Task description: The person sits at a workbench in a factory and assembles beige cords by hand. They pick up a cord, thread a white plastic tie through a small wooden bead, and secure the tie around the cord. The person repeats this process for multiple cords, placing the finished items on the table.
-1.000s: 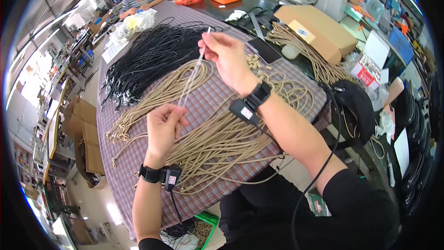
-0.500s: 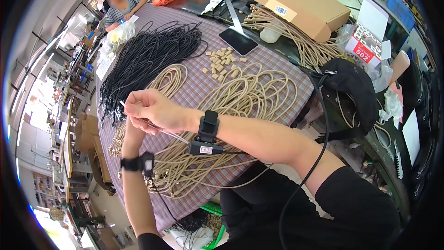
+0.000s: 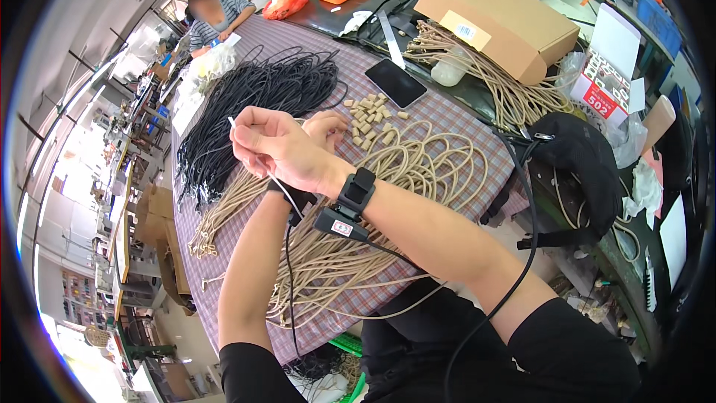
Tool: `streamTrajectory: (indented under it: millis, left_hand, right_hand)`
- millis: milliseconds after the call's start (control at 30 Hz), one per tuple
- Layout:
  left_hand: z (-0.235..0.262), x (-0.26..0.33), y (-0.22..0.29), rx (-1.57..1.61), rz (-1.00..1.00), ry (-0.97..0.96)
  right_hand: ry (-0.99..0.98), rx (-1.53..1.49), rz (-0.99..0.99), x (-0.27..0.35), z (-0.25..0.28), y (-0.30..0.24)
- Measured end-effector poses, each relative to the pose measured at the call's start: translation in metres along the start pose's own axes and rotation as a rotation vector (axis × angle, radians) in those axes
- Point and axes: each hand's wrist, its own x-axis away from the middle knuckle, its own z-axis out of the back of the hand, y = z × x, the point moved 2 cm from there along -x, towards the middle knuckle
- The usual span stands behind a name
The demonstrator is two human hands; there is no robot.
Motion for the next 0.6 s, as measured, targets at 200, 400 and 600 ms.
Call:
streamTrajectory:
  millis: [200, 400, 600]
  left_hand:
    - [0.049, 0.032, -0.006, 0.341, 0.413, -0.258]
    - [0.183, 0.069, 0.067, 0.548, 0.546, 0.385]
    - [0.215, 0.119, 0.095, 0.634, 0.409, 0.536]
  right_hand:
    - [0.06, 0.185, 0.177, -0.009, 0.003, 0.016]
    - [0.107, 0.686, 0.142, 0.001, -0.017, -0.016]
    - [0.085, 1.049, 0.122, 0.015, -0.048, 0.002]
